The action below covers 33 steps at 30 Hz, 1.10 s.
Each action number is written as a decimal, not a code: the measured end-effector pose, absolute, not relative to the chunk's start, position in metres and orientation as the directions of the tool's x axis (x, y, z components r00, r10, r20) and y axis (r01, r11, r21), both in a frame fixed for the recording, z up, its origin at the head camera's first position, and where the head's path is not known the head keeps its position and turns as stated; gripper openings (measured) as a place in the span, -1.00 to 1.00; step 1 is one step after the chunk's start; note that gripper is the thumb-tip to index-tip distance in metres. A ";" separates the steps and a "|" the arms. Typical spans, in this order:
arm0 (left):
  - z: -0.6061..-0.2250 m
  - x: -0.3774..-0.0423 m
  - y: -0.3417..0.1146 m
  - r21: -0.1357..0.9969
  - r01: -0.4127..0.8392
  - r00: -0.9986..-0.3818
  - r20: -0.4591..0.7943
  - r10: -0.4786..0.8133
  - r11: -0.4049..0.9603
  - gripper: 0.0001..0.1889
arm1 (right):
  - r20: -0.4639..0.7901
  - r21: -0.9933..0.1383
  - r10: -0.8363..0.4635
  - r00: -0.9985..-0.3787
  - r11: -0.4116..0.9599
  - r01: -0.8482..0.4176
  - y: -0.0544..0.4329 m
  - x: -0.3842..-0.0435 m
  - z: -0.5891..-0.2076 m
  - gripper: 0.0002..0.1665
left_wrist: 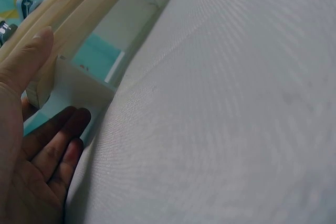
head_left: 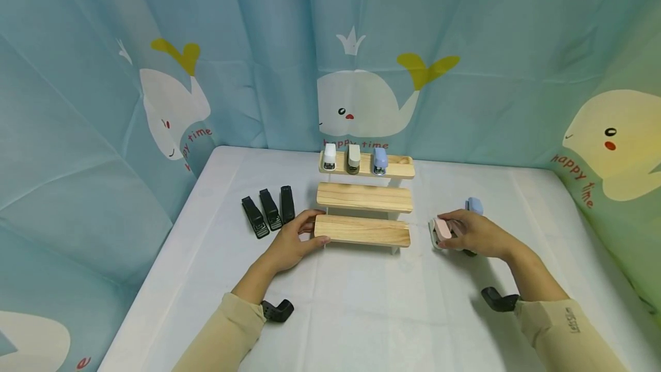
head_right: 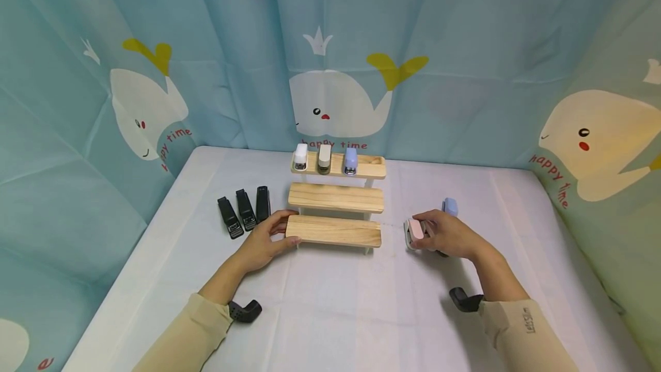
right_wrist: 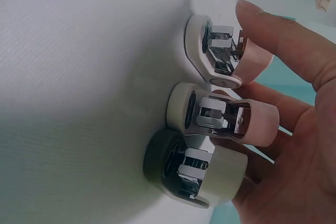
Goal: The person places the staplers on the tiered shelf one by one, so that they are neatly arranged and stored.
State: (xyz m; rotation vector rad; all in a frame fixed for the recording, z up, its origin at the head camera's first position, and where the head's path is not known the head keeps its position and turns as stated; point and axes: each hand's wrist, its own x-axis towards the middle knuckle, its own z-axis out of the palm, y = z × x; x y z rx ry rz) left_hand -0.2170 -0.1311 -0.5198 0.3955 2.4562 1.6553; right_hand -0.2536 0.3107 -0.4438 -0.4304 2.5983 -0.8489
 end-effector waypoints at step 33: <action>-0.519 -0.217 -0.131 0.928 0.128 -0.954 0.019 0.299 0.350 -0.35 | -0.179 -0.575 -0.372 -0.911 0.790 -0.210 0.303 -0.251 -0.448 -0.18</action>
